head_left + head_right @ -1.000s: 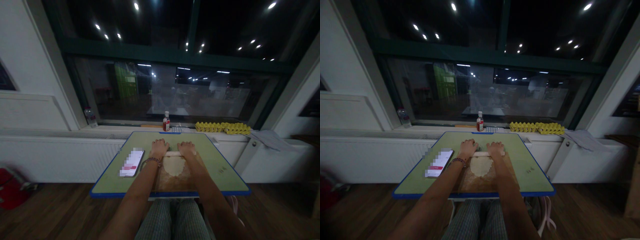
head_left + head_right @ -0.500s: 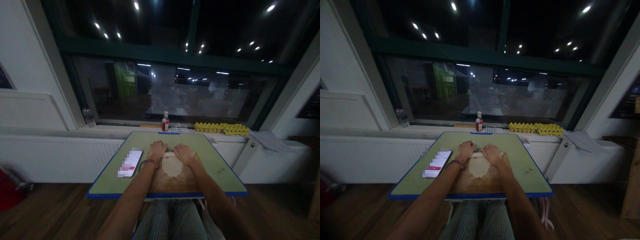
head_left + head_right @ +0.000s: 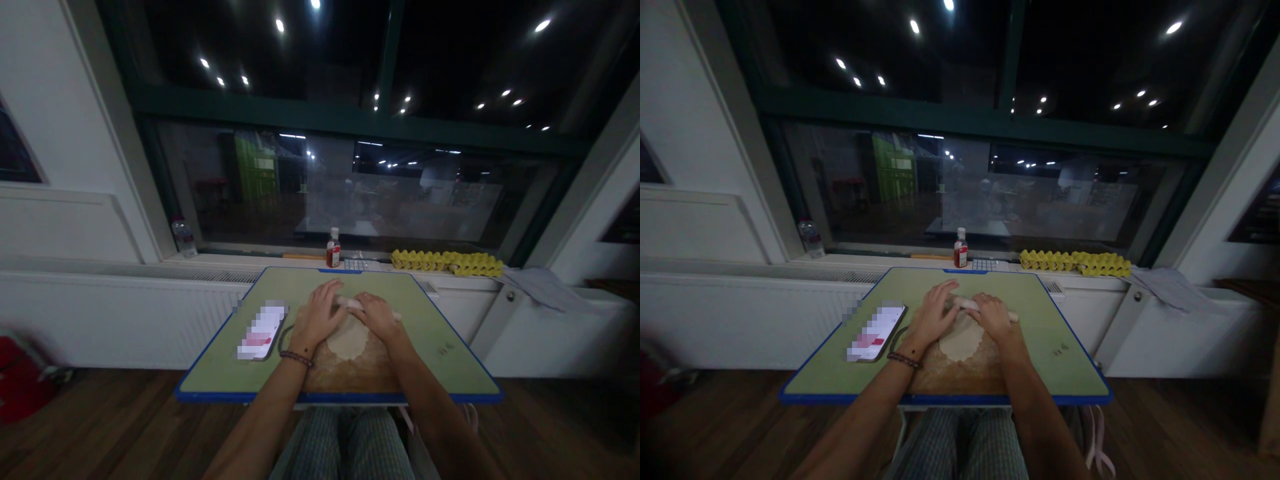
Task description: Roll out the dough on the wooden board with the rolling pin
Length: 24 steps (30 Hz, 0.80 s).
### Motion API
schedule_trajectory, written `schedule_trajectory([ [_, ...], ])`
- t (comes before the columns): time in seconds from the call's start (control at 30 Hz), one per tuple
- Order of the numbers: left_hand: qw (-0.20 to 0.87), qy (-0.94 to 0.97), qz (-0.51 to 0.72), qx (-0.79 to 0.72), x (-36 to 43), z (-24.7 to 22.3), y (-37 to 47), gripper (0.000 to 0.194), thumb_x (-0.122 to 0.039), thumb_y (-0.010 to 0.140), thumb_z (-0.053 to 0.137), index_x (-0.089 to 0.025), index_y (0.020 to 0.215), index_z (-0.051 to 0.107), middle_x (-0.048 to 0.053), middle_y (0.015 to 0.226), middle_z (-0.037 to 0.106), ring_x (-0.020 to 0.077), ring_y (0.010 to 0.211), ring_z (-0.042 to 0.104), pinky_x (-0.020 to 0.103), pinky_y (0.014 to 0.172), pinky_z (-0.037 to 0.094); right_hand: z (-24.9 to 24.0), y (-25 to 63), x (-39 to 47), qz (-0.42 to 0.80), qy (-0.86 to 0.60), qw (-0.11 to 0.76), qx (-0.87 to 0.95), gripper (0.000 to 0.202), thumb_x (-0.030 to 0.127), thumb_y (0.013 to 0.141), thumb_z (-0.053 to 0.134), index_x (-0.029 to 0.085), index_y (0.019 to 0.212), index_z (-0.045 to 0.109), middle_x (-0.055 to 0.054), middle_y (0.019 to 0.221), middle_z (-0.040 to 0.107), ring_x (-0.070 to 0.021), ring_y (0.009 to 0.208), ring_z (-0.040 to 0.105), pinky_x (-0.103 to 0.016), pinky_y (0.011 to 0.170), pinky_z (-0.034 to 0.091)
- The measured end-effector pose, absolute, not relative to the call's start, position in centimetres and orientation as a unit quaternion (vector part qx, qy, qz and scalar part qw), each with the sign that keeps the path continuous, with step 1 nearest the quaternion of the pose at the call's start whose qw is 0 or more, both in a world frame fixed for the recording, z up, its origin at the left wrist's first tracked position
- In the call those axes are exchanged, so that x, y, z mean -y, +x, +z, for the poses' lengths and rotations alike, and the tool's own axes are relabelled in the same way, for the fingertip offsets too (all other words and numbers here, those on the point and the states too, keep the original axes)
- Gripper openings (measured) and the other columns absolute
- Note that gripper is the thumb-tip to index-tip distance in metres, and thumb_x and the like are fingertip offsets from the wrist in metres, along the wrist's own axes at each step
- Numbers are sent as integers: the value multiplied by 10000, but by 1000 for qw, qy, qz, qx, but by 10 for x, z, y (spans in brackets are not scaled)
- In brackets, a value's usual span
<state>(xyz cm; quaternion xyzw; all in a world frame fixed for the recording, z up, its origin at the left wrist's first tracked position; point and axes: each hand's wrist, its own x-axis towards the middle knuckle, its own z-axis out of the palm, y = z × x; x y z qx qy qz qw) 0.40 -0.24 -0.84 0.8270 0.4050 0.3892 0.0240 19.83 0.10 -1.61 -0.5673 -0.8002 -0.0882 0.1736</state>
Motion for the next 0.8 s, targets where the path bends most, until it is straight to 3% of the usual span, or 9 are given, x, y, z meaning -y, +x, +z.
schedule_trajectory([
  [0.1,104,864,387,-305,2,-14,4,731,-435,776,720,-182,1383,400,150,1486,365,285,1401,324,448,1164,286,-16,205,1,-116,-637,222,729,377,439,989,473,190,1246,592,-84,1111,698,-210,954,662,-294,832,456],
  [0.2,167,901,322,-238,5,-19,4,926,-511,626,831,-185,1385,411,147,1461,389,304,1372,365,437,1163,306,-20,210,-2,-153,-676,278,665,384,420,1013,415,217,1312,545,-84,1147,692,-206,923,677,-289,784,463],
  [0.4,175,934,229,-211,14,-12,1,741,-526,615,813,-341,1290,569,13,1319,576,279,1225,488,406,1109,350,-26,213,-5,-169,-677,318,642,355,418,1003,446,218,1261,585,-91,1105,706,-197,840,689,-282,724,470],
  [0.8,175,935,214,-221,10,-16,2,626,-391,654,790,-303,1254,635,23,1340,618,268,1229,546,342,1122,342,-32,215,-7,-191,-613,395,657,269,379,978,501,229,1167,620,-76,1060,720,-196,812,680,-300,729,485],
])
